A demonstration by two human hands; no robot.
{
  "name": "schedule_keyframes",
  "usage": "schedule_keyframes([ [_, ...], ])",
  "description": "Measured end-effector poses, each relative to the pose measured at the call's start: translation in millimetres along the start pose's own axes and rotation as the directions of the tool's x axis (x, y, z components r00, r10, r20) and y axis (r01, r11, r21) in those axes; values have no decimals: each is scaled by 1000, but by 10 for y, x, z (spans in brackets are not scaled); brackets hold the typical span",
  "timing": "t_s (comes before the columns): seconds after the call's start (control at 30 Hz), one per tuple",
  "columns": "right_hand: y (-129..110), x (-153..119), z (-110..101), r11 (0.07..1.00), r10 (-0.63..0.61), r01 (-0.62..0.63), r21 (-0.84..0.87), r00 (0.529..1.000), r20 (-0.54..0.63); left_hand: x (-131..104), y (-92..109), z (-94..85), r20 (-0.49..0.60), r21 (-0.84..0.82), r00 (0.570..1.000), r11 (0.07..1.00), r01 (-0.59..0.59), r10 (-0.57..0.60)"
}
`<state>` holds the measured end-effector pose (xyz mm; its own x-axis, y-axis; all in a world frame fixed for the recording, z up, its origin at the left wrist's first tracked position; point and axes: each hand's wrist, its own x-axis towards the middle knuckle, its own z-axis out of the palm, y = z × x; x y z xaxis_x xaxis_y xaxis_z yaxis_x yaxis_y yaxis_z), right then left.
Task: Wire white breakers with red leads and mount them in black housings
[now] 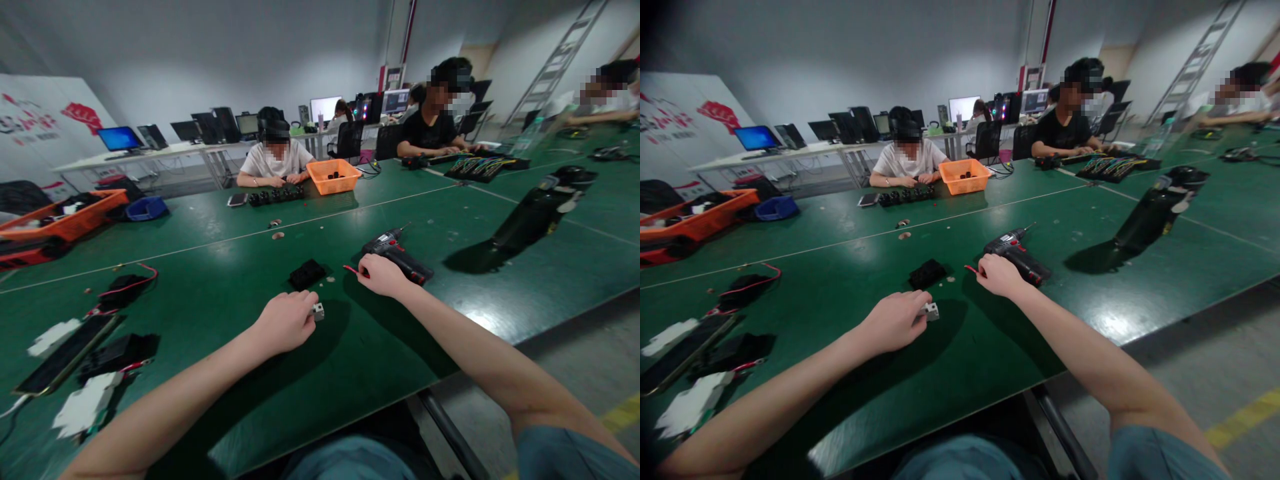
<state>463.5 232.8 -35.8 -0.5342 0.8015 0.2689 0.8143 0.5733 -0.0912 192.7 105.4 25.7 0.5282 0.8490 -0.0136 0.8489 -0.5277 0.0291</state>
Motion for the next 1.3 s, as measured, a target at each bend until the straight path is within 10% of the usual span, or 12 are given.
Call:
schedule_keyframes([
  [1.07, -29, -18, -78, 999, -30, 28, 43, 999, 35, 21, 10, 73, 44, -31, 999, 999, 25, -23],
  [1.3, -125, -25, -147, 962, -233, 220, 163, 970, 65, 17, 40, 56, 59, -9, 997, 998, 59, -59],
])
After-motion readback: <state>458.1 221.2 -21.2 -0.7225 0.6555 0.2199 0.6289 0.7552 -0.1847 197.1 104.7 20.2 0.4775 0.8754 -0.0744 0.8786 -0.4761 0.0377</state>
